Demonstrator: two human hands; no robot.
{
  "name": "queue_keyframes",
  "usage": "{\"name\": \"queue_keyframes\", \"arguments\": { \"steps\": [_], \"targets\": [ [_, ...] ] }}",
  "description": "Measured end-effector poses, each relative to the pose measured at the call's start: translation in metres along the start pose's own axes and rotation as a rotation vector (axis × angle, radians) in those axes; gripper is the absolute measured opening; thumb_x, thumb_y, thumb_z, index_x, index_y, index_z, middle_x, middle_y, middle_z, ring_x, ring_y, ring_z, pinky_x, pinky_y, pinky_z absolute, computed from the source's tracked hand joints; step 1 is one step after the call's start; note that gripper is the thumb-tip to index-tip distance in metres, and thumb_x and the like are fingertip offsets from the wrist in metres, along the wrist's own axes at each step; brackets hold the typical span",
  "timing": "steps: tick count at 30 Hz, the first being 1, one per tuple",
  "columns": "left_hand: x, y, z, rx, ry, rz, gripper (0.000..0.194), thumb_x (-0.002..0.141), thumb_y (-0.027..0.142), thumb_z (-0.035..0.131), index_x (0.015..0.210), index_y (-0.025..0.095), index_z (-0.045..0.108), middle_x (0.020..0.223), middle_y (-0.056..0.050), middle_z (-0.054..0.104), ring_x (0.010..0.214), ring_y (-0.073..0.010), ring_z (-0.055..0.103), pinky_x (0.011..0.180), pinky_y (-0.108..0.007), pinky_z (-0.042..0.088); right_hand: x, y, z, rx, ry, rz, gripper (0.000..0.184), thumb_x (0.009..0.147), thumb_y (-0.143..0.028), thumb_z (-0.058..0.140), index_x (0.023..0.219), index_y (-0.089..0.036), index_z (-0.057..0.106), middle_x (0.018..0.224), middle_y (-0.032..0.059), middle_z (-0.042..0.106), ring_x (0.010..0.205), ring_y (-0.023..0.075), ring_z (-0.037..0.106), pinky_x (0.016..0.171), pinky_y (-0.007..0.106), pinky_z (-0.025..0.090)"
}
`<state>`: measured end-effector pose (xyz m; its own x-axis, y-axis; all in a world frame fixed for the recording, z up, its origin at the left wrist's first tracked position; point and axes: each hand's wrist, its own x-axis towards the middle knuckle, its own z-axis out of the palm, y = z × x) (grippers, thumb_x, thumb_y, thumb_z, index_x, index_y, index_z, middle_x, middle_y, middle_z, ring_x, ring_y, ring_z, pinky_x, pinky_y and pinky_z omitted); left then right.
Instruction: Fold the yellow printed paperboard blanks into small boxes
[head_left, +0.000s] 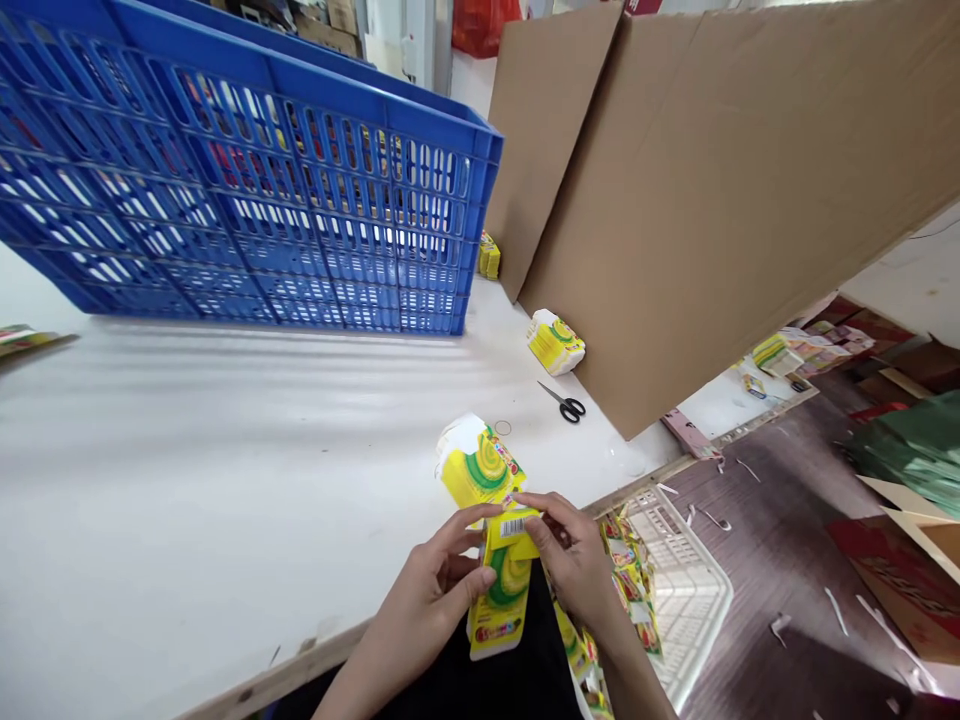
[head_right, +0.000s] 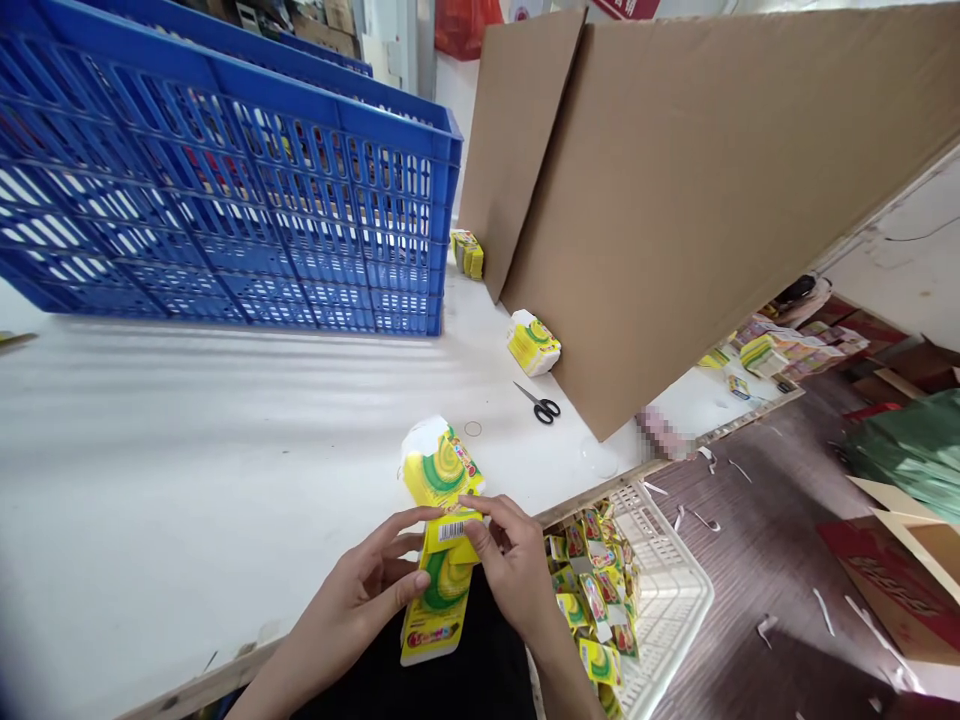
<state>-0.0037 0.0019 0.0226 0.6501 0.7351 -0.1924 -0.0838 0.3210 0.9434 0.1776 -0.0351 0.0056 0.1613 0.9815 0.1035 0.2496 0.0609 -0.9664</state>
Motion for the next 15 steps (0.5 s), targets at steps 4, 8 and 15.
{"name": "queue_keyframes", "arguments": {
  "steps": [4, 8, 15],
  "targets": [
    [0.003, -0.003, 0.008, 0.013, 0.026, 0.031, 0.051, 0.085, 0.033, 0.063, 0.133, 0.027, 0.048, 0.118, -0.009, 0.068, 0.094, -0.0236, 0.069, 0.081, -0.033, 0.055, -0.002, -0.003, 0.005, 0.146, 0.025, -0.022, 0.022, 0.089, -0.033, 0.059, 0.105, -0.026, 0.073, 0.101, 0.0065, 0.07, 0.095, 0.0215, 0.064, 0.082, 0.033, 0.051],
    [0.01, -0.012, 0.009, 0.247, 0.145, 0.142, 0.044, 0.087, 0.031, 0.058, 0.131, 0.029, 0.052, 0.124, -0.008, 0.066, 0.109, -0.0258, 0.064, 0.094, -0.039, 0.052, -0.005, 0.003, -0.024, -0.019, 0.08, -0.033, 0.019, 0.087, -0.033, 0.06, 0.098, -0.027, 0.075, 0.089, 0.0057, 0.069, 0.084, 0.021, 0.063, 0.073, 0.032, 0.049],
    [0.04, -0.039, -0.01, 0.85, 0.272, 0.382, 0.048, 0.087, 0.022, 0.056, 0.135, 0.027, 0.051, 0.148, -0.008, 0.045, 0.14, -0.0292, 0.034, 0.115, -0.054, 0.025, -0.017, 0.048, -0.096, -0.687, 0.419, 0.038, 0.03, 0.078, -0.043, 0.066, 0.099, -0.024, 0.074, 0.099, 0.0124, 0.063, 0.098, 0.0321, 0.054, 0.09, 0.048, 0.039]
  ]
}}
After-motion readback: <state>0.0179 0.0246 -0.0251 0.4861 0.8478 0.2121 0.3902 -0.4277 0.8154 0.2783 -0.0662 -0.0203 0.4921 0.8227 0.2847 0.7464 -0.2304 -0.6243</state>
